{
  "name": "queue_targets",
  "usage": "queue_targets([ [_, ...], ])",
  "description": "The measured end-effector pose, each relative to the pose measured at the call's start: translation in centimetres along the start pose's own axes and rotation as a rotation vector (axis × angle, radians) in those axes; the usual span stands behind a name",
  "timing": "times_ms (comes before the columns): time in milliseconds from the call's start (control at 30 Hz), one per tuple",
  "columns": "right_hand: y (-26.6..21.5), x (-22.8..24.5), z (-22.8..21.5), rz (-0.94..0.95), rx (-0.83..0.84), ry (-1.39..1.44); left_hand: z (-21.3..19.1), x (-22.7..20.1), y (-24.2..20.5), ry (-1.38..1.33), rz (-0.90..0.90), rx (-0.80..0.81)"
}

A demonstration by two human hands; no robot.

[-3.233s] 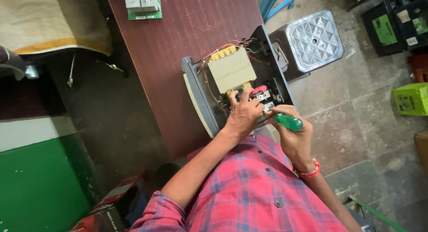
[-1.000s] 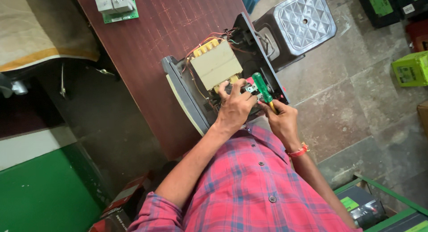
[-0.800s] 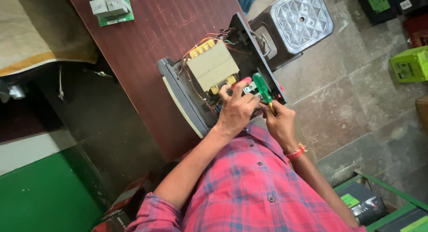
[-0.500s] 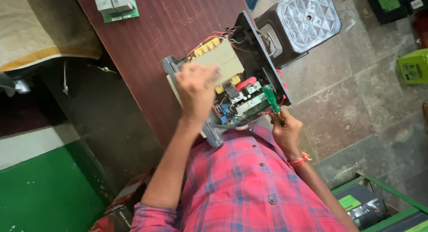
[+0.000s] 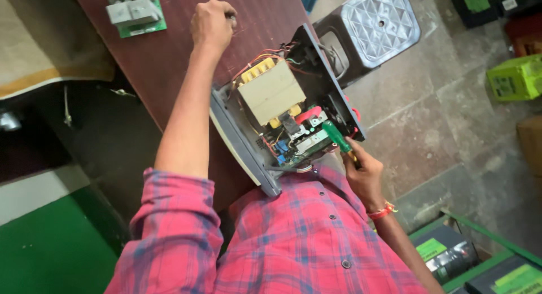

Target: The person uses a screwdriver to tighten screws on terminals inside an open electrical device. They repeatedly adjust wires and secure connections within the device's internal compartment.

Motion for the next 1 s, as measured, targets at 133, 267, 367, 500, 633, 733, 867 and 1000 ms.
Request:
queue_targets([
  [133,-1.7,-0.4,-1.2,0.001,-0.049,0.019,2.9,2.2,0.4,0.052,0.049,-0.012],
  [267,-3.4,-2.0,-3.2,0.036,-0.119,0.028,4.6,4.6,-0.2,-0.005,-0.062,0.052],
  [367,-3.9,-3.5,-5.2,0.106,-0.176,0.027,4.4,4.2,-0.3,0.044,0.013,0.018],
  [500,-3.0,-5.5,-7.1,0.218,-0.247,0.137,3.9,3.7,-0.4,0.061,0.050,0.024],
  [633,-1.7,-6.7,-8.3,0.343,-0.270,0.242,2.1,1.9,-0.6,0.067,0.061,0.026],
  [733,-0.5,-6.1,-8.7,0.434,-0.261,0.408,-2.8,-2.0,-1.0,-0.004,0.195,-0.207],
  [867,2.9,-1.2,-8.9,0.336,-0.198,1.033,-8.4,-6.2,-4.7,-0.178,0.094,-0.292],
  [1000,6.0,3.2,-9.7,0.147,-0.041,0.960,-11.8,-12.9,-12.7,-0.244,0.149,-0.318],
])
Point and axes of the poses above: each hand's wrist, its own y-axis towards the middle knuckle, its own z-axis out of the palm, x = y × z, the point moved 9 cm from there along y, towards the middle knuckle, and after that the axes turned 13 degrees about -x, right-handed, at the moved point
